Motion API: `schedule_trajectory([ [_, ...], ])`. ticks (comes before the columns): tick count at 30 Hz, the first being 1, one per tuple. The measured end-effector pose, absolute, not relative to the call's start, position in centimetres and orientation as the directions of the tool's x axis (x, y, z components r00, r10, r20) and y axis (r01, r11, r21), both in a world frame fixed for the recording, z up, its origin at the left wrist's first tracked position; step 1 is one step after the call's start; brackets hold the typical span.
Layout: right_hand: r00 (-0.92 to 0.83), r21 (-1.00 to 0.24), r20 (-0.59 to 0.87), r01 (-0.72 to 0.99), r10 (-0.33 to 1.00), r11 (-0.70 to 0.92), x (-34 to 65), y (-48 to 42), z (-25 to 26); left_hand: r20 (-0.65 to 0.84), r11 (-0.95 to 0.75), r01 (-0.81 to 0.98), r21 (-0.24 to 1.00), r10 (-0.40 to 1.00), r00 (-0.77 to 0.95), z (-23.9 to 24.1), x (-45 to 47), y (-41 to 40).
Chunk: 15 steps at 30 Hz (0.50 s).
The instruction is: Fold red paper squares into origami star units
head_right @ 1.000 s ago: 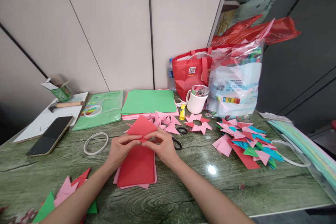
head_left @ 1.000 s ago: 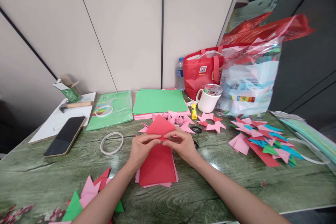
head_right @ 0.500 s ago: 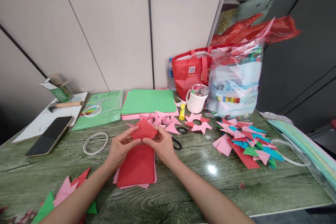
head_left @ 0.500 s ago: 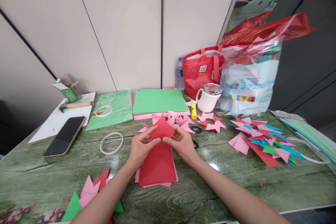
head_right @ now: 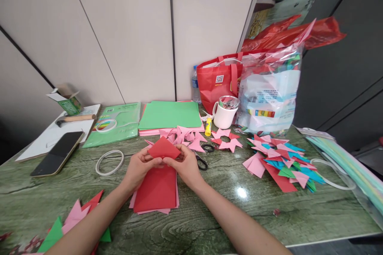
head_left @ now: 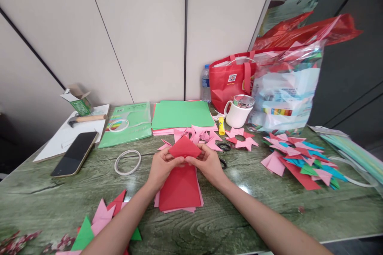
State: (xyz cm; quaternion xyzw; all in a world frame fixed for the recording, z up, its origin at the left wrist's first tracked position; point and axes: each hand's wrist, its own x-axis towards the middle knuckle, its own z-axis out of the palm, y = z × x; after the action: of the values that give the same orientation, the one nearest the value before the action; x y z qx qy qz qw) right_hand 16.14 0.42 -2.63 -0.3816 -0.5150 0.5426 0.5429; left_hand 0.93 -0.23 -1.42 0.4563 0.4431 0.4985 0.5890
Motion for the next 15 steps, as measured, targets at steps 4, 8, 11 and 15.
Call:
schedule_trajectory([
  [4,-0.125,-0.972,0.141,-0.209,0.982,0.112,16.15,0.38,-2.49,-0.069,0.088,-0.181,0.98,0.992,0.11,-1.36,0.96,-0.24],
  [8,-0.138,-0.973,0.162,-0.19,0.977,0.134,16.17,0.41,-2.63,-0.063,0.083,-0.177,0.981,0.991,0.114,-1.4,0.93,-0.22],
  [11,-0.124,-0.975,0.178,-0.157,0.976,0.158,16.14,0.41,-2.81,-0.081,0.104,-0.182,0.978,0.988,0.129,-1.37,0.93,-0.25],
  [15,-0.107,-0.979,0.183,-0.108,0.977,0.171,16.13,0.39,-3.0,-0.109,0.134,-0.19,0.972,0.984,0.139,-1.25,0.97,-0.3],
])
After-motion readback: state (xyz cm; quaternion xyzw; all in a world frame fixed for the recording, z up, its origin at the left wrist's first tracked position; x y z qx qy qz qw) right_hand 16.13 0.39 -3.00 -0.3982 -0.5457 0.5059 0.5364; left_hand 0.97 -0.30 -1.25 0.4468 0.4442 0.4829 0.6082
